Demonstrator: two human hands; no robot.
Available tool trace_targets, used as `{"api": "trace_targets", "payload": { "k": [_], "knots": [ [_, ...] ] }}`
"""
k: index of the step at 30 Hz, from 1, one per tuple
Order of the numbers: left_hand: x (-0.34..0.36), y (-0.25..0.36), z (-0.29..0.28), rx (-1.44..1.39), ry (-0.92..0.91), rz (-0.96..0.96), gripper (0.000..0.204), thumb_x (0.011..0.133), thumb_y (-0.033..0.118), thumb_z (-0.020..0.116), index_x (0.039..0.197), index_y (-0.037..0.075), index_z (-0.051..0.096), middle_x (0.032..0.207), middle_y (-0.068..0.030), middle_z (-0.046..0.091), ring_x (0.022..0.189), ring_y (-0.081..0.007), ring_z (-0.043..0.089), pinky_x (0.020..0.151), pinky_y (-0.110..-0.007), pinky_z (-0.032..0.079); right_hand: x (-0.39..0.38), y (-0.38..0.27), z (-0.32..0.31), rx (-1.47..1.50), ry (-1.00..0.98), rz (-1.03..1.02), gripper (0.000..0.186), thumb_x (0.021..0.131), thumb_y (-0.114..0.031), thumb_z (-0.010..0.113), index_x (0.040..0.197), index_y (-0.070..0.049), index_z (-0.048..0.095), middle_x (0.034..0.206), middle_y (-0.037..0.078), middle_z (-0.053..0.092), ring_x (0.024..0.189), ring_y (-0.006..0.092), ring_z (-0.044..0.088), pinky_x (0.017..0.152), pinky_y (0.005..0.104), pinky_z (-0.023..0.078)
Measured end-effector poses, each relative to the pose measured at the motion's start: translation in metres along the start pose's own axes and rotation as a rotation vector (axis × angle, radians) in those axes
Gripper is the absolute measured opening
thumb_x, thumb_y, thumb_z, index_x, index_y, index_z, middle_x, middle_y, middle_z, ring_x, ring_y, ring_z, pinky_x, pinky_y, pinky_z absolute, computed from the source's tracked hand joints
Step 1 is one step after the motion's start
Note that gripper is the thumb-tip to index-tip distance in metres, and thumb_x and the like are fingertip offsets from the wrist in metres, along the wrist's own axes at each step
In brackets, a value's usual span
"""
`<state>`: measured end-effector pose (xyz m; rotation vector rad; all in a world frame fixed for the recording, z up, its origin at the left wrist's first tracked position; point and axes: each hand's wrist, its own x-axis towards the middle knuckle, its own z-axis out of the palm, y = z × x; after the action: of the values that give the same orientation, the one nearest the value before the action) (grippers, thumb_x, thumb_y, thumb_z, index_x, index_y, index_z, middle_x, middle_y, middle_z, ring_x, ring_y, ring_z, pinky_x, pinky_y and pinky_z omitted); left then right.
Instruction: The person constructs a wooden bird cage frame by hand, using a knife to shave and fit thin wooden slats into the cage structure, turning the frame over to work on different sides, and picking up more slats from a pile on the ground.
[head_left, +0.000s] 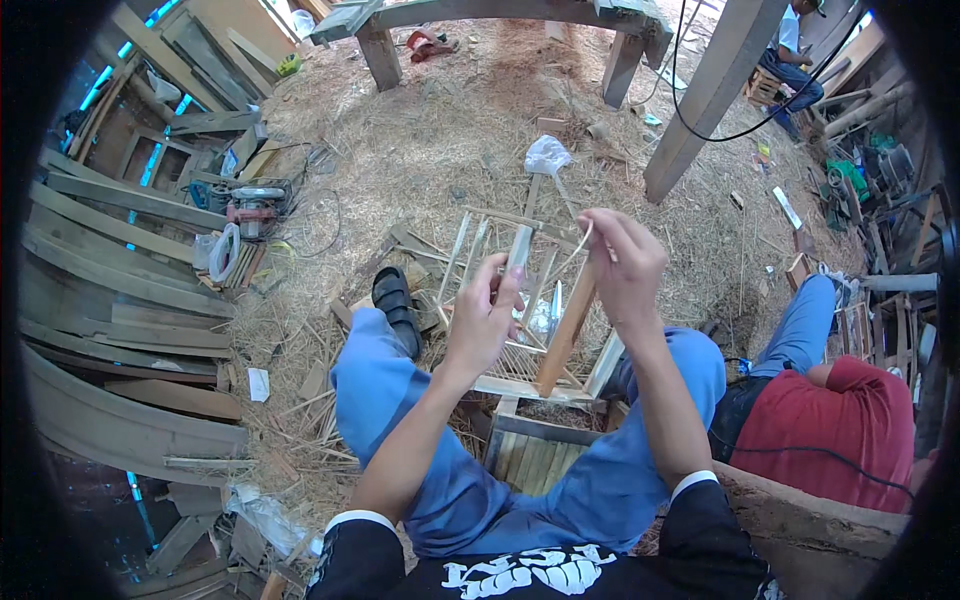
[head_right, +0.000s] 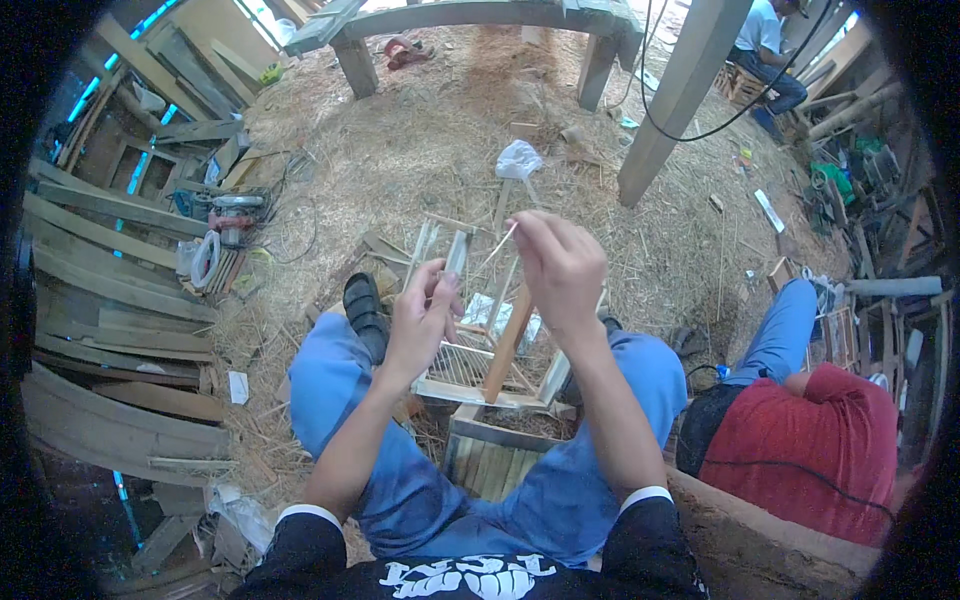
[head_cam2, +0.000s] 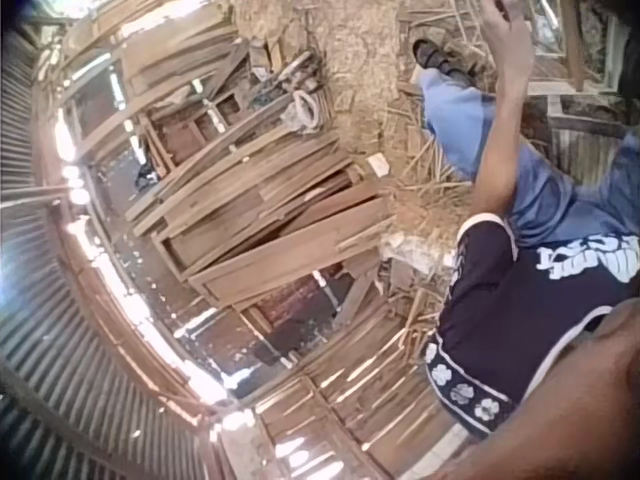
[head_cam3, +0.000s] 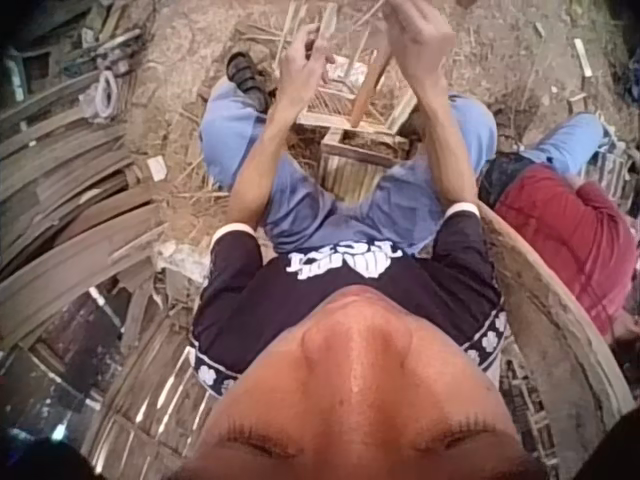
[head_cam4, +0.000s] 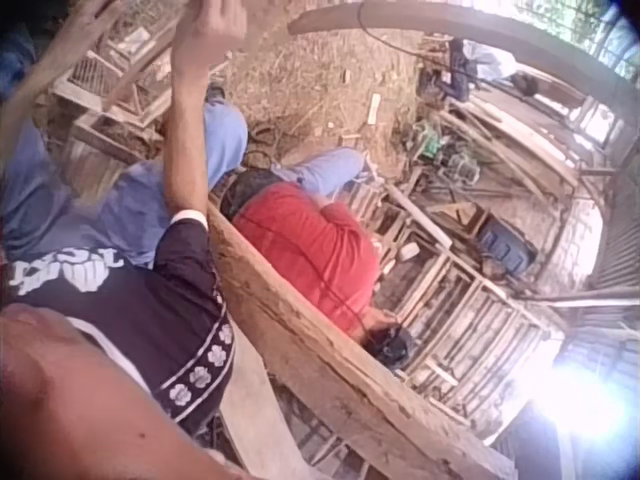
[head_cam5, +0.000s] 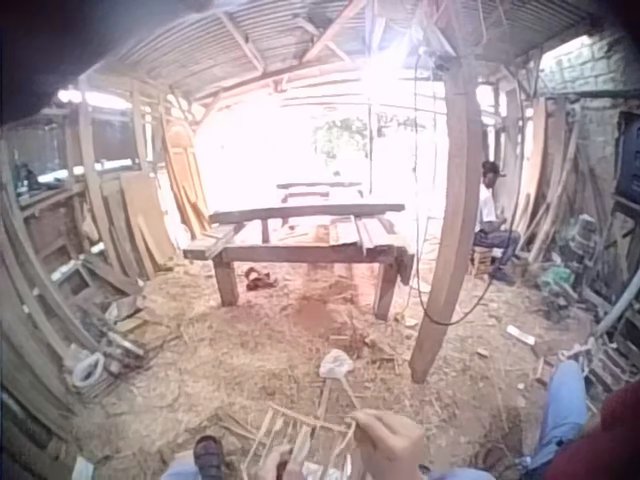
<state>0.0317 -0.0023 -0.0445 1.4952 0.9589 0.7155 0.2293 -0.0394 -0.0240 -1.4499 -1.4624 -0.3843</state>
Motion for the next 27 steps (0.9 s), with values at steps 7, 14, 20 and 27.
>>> {"api": "trace_targets", "payload": {
  "k": [7, 14, 20, 27],
  "knots": [
    [0.007, -0.006, -0.023, -0.097, 0.153, -0.005, 0.052, 0.107, 0.039, 0.050, 0.136, -0.003, 0.050, 0.071, -0.0056, 0.061, 0.047, -0.0079, 0.055, 0.041, -0.023, 0.043, 0.001, 0.018, -0.026, -0.269, -0.129, 0.507, 0.027, 0.095, -0.030, 0.067, 0.086, -0.005, 0.068, 0.081, 0.013, 0.071, 0.070, 0.0301, 0.070, 0.059, 0.0410, 0.052],
    [0.009, -0.005, -0.037, -0.142, 0.256, 0.048, 0.054, 0.107, 0.040, 0.050, 0.136, -0.005, 0.049, 0.071, -0.0056, 0.060, 0.047, -0.0077, 0.053, 0.041, -0.023, 0.042, -0.012, 0.047, -0.048, -0.535, -0.408, 0.670, 0.044, 0.100, -0.045, 0.057, 0.086, -0.004, 0.065, 0.081, 0.018, 0.071, 0.080, 0.0406, 0.069, 0.072, 0.0513, 0.051],
    [0.012, 0.000, -0.036, -0.291, 0.341, 0.085, 0.053, 0.108, 0.041, 0.048, 0.138, -0.002, 0.048, 0.072, -0.0055, 0.061, 0.045, -0.0080, 0.053, 0.040, -0.022, 0.040, -0.018, 0.034, -0.040, -0.114, -0.792, 0.716, 0.052, 0.101, -0.050, 0.052, 0.128, -0.006, 0.060, 0.098, 0.023, 0.072, 0.096, 0.0416, 0.070, 0.083, 0.0505, 0.052],
    [0.017, 0.002, -0.047, -0.459, 0.446, 0.088, 0.036, 0.108, 0.040, 0.045, 0.105, 0.006, 0.053, 0.072, -0.0056, 0.060, 0.046, -0.0105, 0.053, 0.041, -0.026, 0.044, -0.026, 0.031, -0.030, 0.295, -0.912, 0.540, 0.099, 0.091, -0.046, 0.071, 0.155, 0.006, 0.016, 0.130, 0.037, 0.055, 0.115, 0.0433, 0.064, 0.097, 0.0500, 0.050]
  ]
}}
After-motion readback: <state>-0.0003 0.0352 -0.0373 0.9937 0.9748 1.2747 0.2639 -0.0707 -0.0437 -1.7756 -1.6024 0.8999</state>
